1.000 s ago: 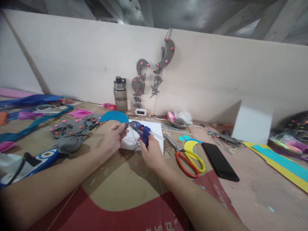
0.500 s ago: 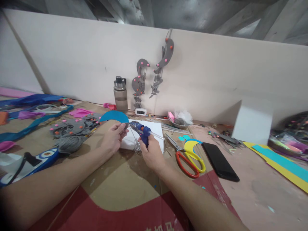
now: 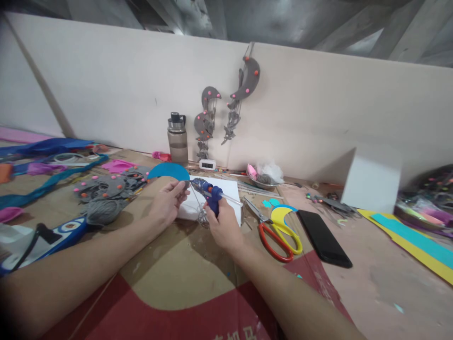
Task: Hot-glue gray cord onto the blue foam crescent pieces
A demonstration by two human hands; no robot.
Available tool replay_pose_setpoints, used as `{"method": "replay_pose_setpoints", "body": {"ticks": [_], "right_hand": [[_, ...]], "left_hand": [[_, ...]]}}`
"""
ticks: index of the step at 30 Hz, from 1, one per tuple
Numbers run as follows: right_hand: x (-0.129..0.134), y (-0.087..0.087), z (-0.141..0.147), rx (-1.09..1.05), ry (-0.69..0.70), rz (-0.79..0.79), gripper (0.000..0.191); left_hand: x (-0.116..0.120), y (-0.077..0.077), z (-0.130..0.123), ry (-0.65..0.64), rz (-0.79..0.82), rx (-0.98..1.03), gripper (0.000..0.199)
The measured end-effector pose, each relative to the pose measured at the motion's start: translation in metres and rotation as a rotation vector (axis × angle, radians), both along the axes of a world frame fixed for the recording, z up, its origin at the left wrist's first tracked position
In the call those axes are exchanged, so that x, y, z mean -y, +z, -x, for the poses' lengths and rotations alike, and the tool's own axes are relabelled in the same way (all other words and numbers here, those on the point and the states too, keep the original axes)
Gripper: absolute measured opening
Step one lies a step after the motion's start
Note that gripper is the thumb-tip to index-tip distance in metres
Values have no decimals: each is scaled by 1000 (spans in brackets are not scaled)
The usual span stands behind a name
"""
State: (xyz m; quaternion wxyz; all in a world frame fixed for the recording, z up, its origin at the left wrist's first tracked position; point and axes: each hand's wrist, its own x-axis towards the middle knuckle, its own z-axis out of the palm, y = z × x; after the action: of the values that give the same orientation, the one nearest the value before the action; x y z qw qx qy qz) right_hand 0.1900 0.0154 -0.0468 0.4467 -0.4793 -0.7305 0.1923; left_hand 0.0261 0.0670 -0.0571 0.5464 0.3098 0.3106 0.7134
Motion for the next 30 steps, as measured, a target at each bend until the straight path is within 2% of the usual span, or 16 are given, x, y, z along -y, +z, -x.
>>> {"method": "replay_pose_setpoints", "body": {"ticks": [13,19,24,26,30], "right_hand": [[1,0,0,-10,12,1,24],[-2,1,-4,-140,17,60,18],[-25,-6,-12,-379,55,194,22],[-37,-7,-15,-341,3,270,21],[-52,-3,-20,-78,-63,396,11]], "left_hand": [[-2,-2,1,3,2,-8,27],[-4,-3,4,28,17,-19,25],[-4,-2,4,39,7,-13,23],[-3,-2,4,25,-4,-23,24],[1,2,1,4,-49,-64,24]]}}
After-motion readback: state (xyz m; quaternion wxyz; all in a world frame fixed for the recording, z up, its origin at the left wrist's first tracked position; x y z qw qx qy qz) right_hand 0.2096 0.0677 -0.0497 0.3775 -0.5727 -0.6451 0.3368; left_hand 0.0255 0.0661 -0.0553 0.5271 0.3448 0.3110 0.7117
